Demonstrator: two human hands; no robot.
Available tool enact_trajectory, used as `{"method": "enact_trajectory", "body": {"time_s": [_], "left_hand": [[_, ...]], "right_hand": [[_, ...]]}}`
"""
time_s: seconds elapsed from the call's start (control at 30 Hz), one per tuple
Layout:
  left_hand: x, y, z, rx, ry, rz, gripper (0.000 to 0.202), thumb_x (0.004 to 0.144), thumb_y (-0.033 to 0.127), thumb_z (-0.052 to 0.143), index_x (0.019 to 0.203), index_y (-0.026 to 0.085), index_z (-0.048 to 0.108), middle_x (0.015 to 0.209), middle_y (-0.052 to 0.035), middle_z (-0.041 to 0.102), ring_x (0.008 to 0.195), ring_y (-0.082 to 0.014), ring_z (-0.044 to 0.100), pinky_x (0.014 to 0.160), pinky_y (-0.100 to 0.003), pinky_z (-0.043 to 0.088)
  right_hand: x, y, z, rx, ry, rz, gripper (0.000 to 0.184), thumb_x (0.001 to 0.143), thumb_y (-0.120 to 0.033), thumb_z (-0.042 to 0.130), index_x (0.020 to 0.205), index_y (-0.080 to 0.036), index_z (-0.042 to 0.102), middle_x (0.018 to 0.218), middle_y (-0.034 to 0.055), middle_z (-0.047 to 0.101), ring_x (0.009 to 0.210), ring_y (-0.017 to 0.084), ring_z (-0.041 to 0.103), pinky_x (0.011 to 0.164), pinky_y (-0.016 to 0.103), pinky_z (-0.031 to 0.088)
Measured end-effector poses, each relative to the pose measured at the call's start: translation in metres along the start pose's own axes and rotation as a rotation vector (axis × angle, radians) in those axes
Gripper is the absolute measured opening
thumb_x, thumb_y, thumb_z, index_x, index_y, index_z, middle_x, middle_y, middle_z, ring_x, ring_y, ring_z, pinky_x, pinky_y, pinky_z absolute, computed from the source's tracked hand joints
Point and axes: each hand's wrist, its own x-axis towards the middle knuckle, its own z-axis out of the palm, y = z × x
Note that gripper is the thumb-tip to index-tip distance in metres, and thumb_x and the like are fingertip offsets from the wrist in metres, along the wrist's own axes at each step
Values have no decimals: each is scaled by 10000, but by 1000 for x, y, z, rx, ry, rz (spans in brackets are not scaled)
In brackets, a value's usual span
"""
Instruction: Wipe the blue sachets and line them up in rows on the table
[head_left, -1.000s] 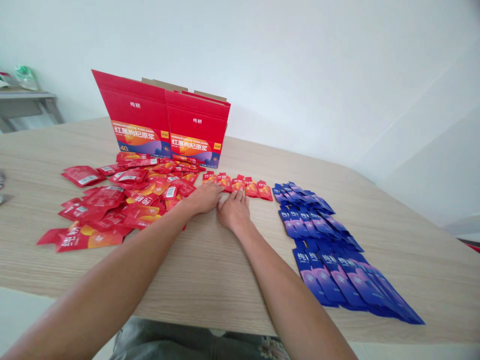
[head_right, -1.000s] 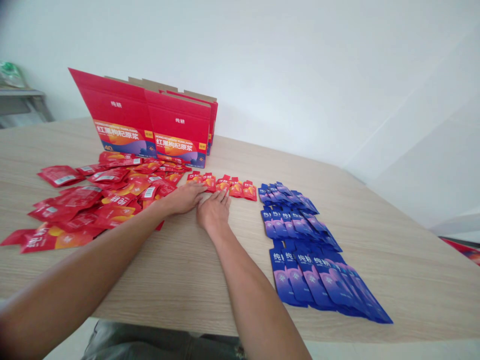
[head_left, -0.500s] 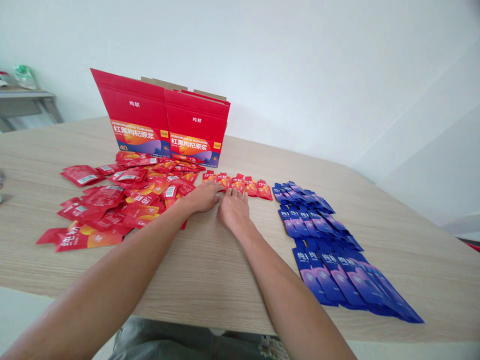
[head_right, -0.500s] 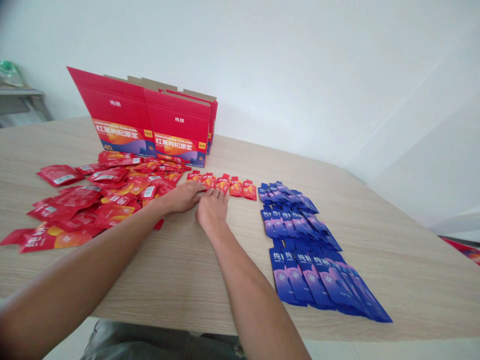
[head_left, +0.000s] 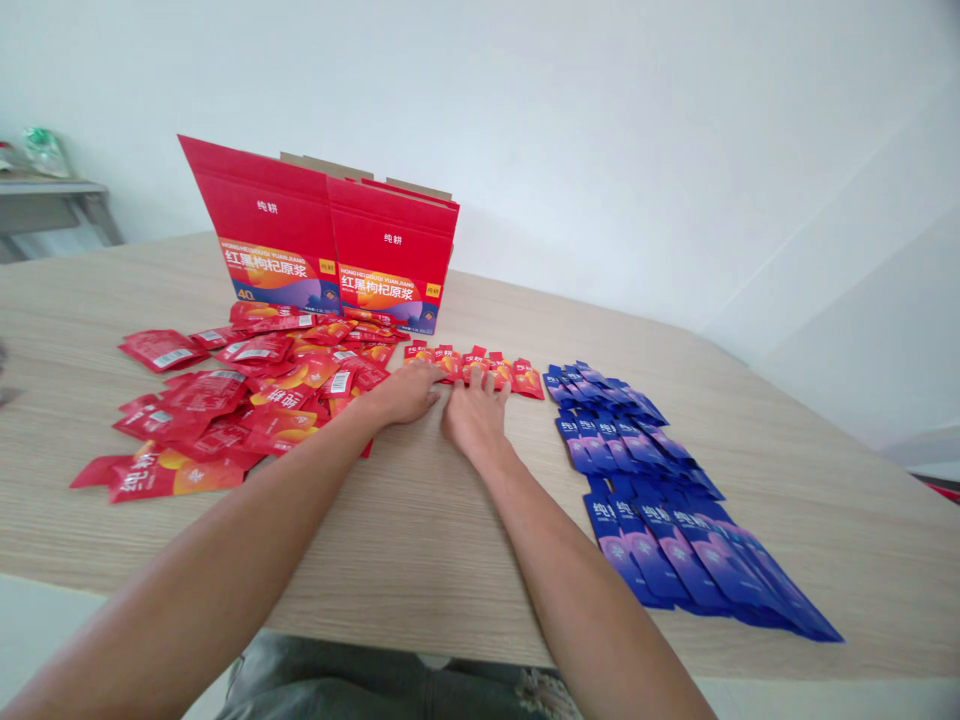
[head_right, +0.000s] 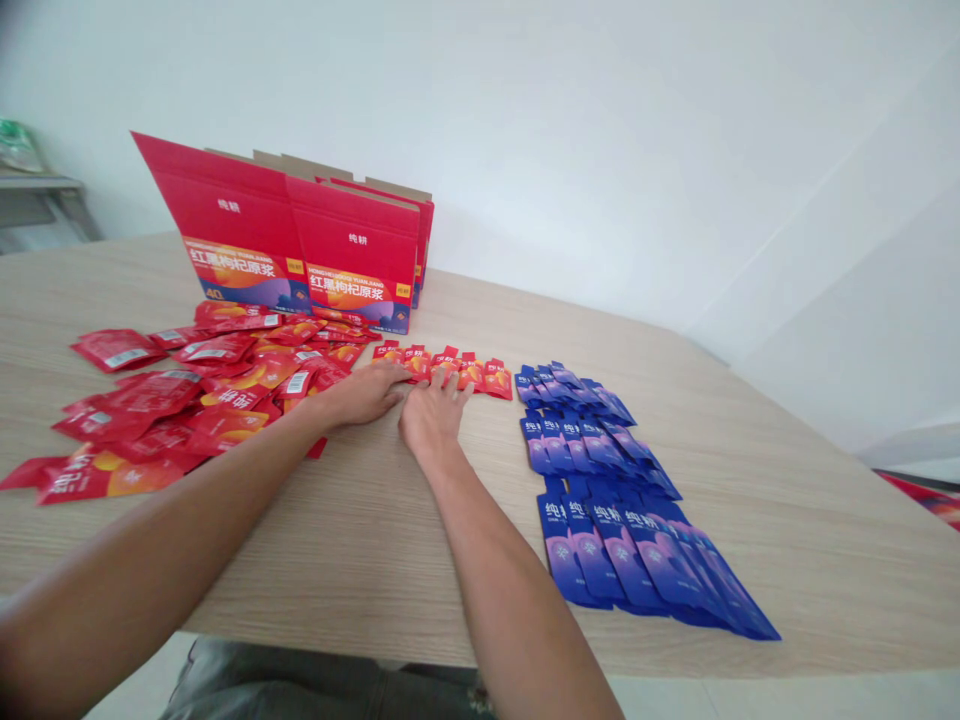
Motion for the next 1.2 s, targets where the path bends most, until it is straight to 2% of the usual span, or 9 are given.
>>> {"method": "enact_trajectory", "body": {"time_s": [0.07,0.17,0.4,0.6,0.8,1.03,1.2], "left_hand": [[-1,1,0,0,6,2,426,979,214,569,1376,142,706,1429,-170,716,1381,-285,635,1201,-401,468],[-1,2,-1,4,8,-3,450,972,211,581,1401,144,696,1458,-174,701,1411,-300,615,1212,-419,461],[-1,5,-3,23,-25,1,475,985,201,562,1435,99,672,1475,-177,687,1415,-294,602,1234,-385,429],[-2,5,-5,13,-23,1,434,980,210,568,1384,137,706,1434,-163,711,1401,-287,615,1233,-392,432],[-3,5,-6,17,-22,3,442,988,218,555,1392,109,696,1437,-177,705,1395,-302,616,1226,-403,449],[-2,2,-4,18,-14,33,409,979,214,550,1340,111,713,1368,-177,734,1337,-305,653,1190,-418,486],[-2,-1,-2,6,-10,38,423,976,222,551,1358,125,702,1416,-173,714,1368,-308,634,1207,-431,469]], "right_hand": [[-1,0,-2,-14,-13,-35,504,1027,-216,427,1429,-140,721,1756,179,368,1609,463,315,1271,719,191],[0,2,1,-22,-33,-30,492,1015,-213,452,1406,-195,749,1736,149,416,1604,465,322,1260,747,190],[5,7,8,-3,-58,12,523,993,-193,451,1437,-136,722,1736,174,411,1611,496,293,1244,799,177],[5,8,7,-8,-60,46,533,1030,-218,410,1462,-87,693,1738,191,398,1615,496,287,1276,755,162],[8,10,15,-15,-33,74,565,1064,-281,386,1524,-61,629,1740,213,385,1604,491,309,1288,716,163],[8,8,13,-30,-57,67,587,1041,-255,380,1538,-39,605,1741,227,374,1612,477,300,1292,714,160],[6,6,9,-27,-72,72,597,1028,-228,367,1543,-39,600,1740,232,374,1612,474,305,1289,722,165]]}}
